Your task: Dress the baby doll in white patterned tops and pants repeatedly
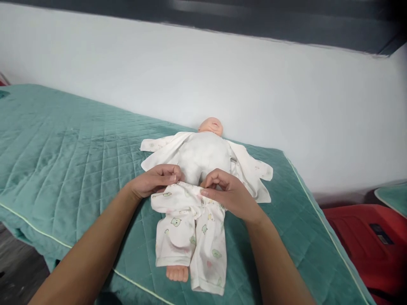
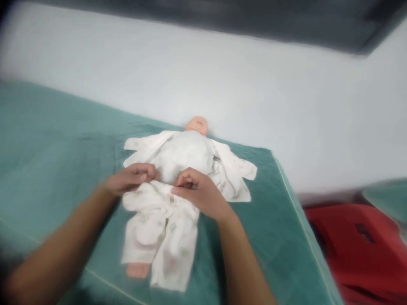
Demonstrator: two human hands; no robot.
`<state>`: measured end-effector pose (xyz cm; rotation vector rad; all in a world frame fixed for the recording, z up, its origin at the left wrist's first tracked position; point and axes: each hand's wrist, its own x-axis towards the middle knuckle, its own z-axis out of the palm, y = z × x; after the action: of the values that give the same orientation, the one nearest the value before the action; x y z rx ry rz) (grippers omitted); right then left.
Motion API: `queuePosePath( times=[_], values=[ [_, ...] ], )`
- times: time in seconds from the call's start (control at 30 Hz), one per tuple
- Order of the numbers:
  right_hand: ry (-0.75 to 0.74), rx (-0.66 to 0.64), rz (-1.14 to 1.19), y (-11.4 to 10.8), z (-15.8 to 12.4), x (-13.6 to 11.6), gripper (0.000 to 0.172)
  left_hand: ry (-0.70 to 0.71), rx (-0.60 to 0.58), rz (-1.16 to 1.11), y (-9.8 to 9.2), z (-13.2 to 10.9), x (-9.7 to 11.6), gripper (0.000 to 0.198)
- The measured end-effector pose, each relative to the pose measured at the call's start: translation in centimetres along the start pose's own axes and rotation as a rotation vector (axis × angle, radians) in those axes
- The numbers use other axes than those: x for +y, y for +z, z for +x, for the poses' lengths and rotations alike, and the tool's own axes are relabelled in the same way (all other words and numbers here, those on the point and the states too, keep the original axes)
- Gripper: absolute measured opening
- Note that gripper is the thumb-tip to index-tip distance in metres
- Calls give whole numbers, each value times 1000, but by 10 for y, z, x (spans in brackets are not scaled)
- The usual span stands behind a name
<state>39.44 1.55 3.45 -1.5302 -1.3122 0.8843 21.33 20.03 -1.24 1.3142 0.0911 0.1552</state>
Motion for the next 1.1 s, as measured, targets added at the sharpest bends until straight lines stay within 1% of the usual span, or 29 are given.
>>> queuePosePath(
  times=[0.1, 0.2, 0.27, 0.3, 0.4, 0.47, 0.53, 0.6, 0.67, 0.73, 0.8, 0.87, 0.93, 1.0, 1.1],
  values=[
    [-5, -71, -55, 3, -1, -9, 24, 4, 56, 23, 1, 2, 0, 30],
    [-18, -139, -134, 7, 0, -16, 22, 37, 175, -4, 4, 3, 1, 28],
    [-59, -165, -130, 7, 0, -17, 22, 55, 235, -29, 7, 4, 2, 26],
    [-91, -175, -112, 6, 1, -16, 21, 58, 244, -41, 9, 5, 3, 26],
    [-179, -200, -37, -1, 0, -11, 16, 64, 207, -87, 11, 5, 5, 28],
    [-196, -230, 6, -6, 0, -7, 15, 58, 161, -87, 11, 5, 6, 31],
    [-193, -273, 41, -8, 0, -6, 14, 7, 99, 4, 10, 4, 8, 32],
    [-188, -300, 72, -9, 0, -6, 14, -84, 32, 149, 7, 4, 11, 30],
    [-180, -287, 105, -9, 0, -7, 16, -157, -16, 253, 6, 4, 13, 28],
    [-155, -247, 141, -8, 0, -7, 18, -172, -9, 265, 7, 4, 13, 28],
    [-81, -196, 188, -7, -1, -6, 20, -131, 62, 217, 9, 4, 11, 30],
    [13, -130, 256, -6, -1, -4, 23, -50, 192, 142, 12, 5, 7, 32],
    [73, -59, 346, -4, -1, -3, 24, 29, 326, 66, 14, 7, 4, 32],
    [77, -1, 443, -4, -1, -2, 24, 77, 419, -7, 16, 10, 2, 32],
    [72, 73, 535, -10, 0, -1, 29, 128, 511, -103, 15, 15, 2, 31]
  ],
)
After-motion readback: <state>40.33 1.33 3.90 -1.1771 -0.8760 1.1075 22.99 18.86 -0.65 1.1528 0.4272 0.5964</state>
